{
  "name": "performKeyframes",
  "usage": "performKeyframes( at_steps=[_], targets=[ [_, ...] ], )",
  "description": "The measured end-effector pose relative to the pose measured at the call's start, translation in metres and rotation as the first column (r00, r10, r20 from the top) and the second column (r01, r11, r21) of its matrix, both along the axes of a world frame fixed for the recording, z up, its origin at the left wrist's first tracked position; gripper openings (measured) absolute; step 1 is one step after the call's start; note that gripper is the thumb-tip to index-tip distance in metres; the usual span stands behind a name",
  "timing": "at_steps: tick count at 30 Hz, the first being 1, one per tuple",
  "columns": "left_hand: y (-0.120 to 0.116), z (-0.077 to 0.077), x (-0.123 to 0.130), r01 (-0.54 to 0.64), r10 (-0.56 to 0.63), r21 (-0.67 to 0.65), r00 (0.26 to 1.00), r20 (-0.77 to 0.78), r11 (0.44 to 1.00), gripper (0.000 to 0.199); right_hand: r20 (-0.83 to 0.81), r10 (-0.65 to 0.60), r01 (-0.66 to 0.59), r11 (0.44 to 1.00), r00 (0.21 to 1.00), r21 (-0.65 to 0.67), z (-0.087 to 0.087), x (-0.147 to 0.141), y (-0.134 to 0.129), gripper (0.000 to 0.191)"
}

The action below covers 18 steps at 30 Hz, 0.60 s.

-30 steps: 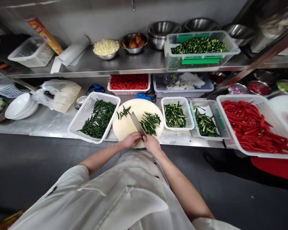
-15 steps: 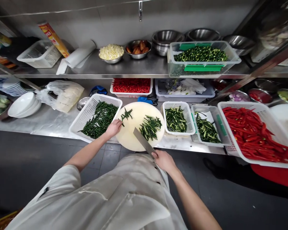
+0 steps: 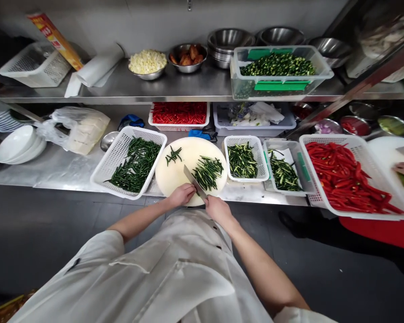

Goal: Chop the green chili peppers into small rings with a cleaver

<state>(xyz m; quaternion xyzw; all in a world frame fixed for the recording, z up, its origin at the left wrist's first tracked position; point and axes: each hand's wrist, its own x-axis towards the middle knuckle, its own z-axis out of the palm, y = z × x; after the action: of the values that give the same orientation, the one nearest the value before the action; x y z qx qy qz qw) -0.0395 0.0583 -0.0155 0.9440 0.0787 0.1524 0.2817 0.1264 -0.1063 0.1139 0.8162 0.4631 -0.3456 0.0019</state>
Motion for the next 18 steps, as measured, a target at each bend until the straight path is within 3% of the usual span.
performKeyframes(
  at_steps=[3,5,7,10,13,15,18],
  targets=[
    [0.012,0.006,-0.001,0.074,-0.073,0.033,0.997,-0.026,0.997,0.023,0.023,-0.028,0.027,0.998,0.999,0.065,-0.010,-0.008,0.030,0.037],
    [0.032,0.013,-0.004,0.081,-0.079,0.068,0.996,-0.032,0.994,0.023,0.020,-0.044,0.042,0.992,0.999,0.118,-0.012,-0.011,0.037,0.040],
    [0.065,0.021,-0.010,-0.063,0.064,0.107,0.998,-0.011,0.992,0.025,0.010,-0.067,0.065,0.986,0.998,0.155,-0.011,-0.011,0.029,0.040],
    [0.122,0.033,-0.025,-0.375,0.377,0.164,0.926,0.018,0.912,0.032,-0.063,-0.015,0.025,0.988,0.998,0.153,-0.008,-0.006,-0.001,0.037],
    [0.154,0.035,-0.041,-0.428,0.444,0.194,0.895,-0.041,0.883,0.034,-0.110,0.060,-0.051,0.996,0.992,0.079,-0.007,0.002,-0.030,0.036],
    [0.148,0.031,-0.047,-0.364,0.384,0.184,0.920,-0.083,0.913,0.028,-0.097,0.053,-0.050,0.998,0.994,0.037,-0.007,0.007,-0.040,0.037],
    [0.102,0.019,-0.042,-0.235,0.248,0.136,0.965,-0.085,0.962,0.022,-0.044,-0.002,0.002,1.000,0.999,0.008,-0.005,0.008,-0.042,0.039]
  ],
)
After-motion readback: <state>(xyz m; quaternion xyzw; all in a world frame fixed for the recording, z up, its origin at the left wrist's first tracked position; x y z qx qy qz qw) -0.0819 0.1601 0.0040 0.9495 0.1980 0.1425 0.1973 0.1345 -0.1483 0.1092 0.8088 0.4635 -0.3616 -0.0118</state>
